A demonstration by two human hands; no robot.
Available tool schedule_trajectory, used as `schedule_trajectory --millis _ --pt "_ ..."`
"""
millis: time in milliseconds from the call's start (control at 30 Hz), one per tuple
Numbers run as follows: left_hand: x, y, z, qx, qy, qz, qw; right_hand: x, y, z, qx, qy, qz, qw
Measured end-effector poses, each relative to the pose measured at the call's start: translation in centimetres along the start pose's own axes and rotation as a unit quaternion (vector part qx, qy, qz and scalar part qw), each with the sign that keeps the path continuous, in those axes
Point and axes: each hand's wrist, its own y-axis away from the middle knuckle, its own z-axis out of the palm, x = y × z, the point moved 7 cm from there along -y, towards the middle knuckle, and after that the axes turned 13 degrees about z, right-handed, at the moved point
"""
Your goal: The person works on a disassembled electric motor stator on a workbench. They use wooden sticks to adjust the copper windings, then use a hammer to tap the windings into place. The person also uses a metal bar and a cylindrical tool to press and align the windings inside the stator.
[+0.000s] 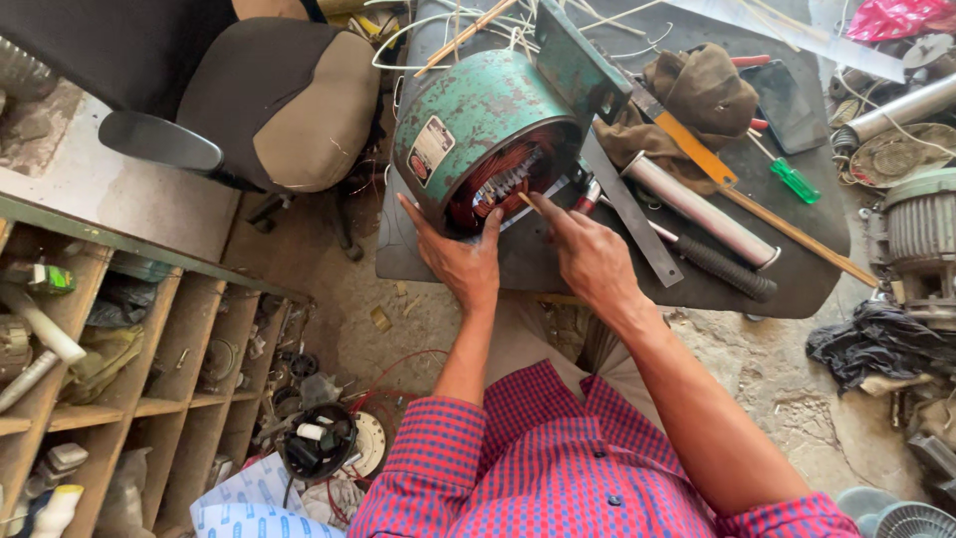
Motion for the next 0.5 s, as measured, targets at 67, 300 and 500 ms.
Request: schedule_trajectory --millis 67,300,500 --pt "0.1 0.0 0.0 0.001 -0.002 0.006 1.000 -0.5 -0.8 0.9 -0.009 0.011 -0.014 1.000" --pt "-0.2 0.0 0.1 -0.001 -0.015 0.020 1.000 -0.2 -1.5 2.9 0.016 0.030 -0.017 0.999" --pt "-0.5 0.3 0.3 -0.010 -0.005 0.013 1.000 -0.3 -1.6 3.7 0.027 0.042 -0.008 0.999"
